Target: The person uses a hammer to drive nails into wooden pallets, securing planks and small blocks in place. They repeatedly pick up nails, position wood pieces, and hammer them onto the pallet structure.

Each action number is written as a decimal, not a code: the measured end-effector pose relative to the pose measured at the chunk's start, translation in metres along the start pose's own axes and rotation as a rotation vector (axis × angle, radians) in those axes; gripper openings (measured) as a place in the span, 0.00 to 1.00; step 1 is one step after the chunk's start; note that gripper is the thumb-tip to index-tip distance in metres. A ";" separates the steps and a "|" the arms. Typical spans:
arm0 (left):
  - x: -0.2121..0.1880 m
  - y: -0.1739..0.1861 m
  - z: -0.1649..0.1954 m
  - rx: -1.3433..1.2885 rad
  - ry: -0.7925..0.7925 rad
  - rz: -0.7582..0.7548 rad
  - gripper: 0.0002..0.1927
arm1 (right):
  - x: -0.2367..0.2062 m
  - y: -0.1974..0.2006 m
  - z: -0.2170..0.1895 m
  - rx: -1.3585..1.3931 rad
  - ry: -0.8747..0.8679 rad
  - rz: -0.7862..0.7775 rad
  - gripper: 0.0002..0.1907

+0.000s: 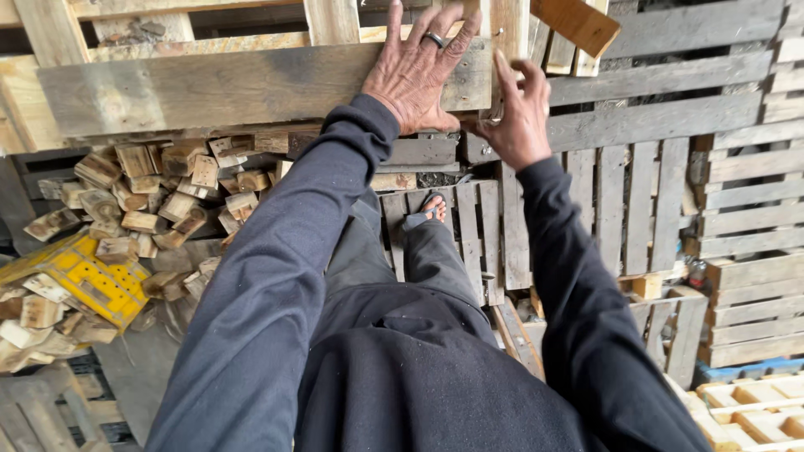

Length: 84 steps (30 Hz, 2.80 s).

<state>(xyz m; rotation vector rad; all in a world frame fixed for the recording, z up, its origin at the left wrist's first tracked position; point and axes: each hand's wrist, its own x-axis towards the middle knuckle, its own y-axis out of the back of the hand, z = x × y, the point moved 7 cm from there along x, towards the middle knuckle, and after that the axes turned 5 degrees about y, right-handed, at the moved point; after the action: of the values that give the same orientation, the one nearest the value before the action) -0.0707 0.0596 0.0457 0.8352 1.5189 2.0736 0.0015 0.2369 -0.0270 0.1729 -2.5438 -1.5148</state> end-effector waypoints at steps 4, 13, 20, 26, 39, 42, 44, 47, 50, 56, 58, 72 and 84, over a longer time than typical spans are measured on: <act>-0.041 0.021 -0.007 -0.190 0.176 0.158 0.80 | -0.082 -0.003 -0.006 0.184 -0.068 0.115 0.44; -0.292 0.013 0.079 -0.891 0.919 0.063 0.30 | -0.206 -0.088 -0.098 0.558 -0.218 -0.487 0.20; -0.329 -0.047 0.090 -0.857 0.946 -0.254 0.26 | -0.175 -0.125 -0.148 0.529 0.031 -0.643 0.17; -0.331 -0.010 0.052 -0.725 0.836 0.065 0.24 | -0.121 -0.126 -0.148 0.392 0.069 -0.577 0.19; -0.507 0.214 -0.392 -0.358 1.248 1.148 0.14 | 0.086 -0.171 -0.472 0.687 0.398 -0.543 0.09; -0.532 0.226 -0.510 -0.686 1.118 1.536 0.14 | 0.191 -0.201 -0.596 0.501 0.745 -0.297 0.03; -0.533 0.219 -0.570 -0.844 1.074 1.578 0.14 | 0.257 -0.239 -0.672 0.522 0.965 -0.214 0.01; -0.541 0.210 -0.591 -0.524 1.180 1.426 0.14 | 0.334 -0.310 -0.748 0.167 1.033 -0.204 0.12; -0.540 0.202 -0.582 -0.367 1.144 1.443 0.14 | 0.368 -0.367 -0.777 -0.315 0.968 -0.343 0.25; -0.538 0.212 -0.572 -0.408 1.173 1.528 0.14 | 0.373 -0.382 -0.781 -0.276 0.953 -0.559 0.30; -0.537 0.216 -0.574 -0.409 1.184 1.516 0.15 | 0.375 -0.385 -0.780 -0.265 1.021 -0.575 0.26; -0.518 0.217 -0.646 -0.930 1.144 1.045 0.25 | 0.399 -0.359 -0.772 0.206 0.843 -0.664 0.06; -0.519 0.169 -0.651 -2.399 0.913 1.517 0.28 | 0.404 -0.330 -0.772 0.339 0.749 -0.390 0.09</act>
<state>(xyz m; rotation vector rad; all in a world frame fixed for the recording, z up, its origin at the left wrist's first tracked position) -0.1445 -0.7818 -0.0446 0.2696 1.7177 -1.8758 -0.2284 -0.6594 0.0797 1.1015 -2.1642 -0.8372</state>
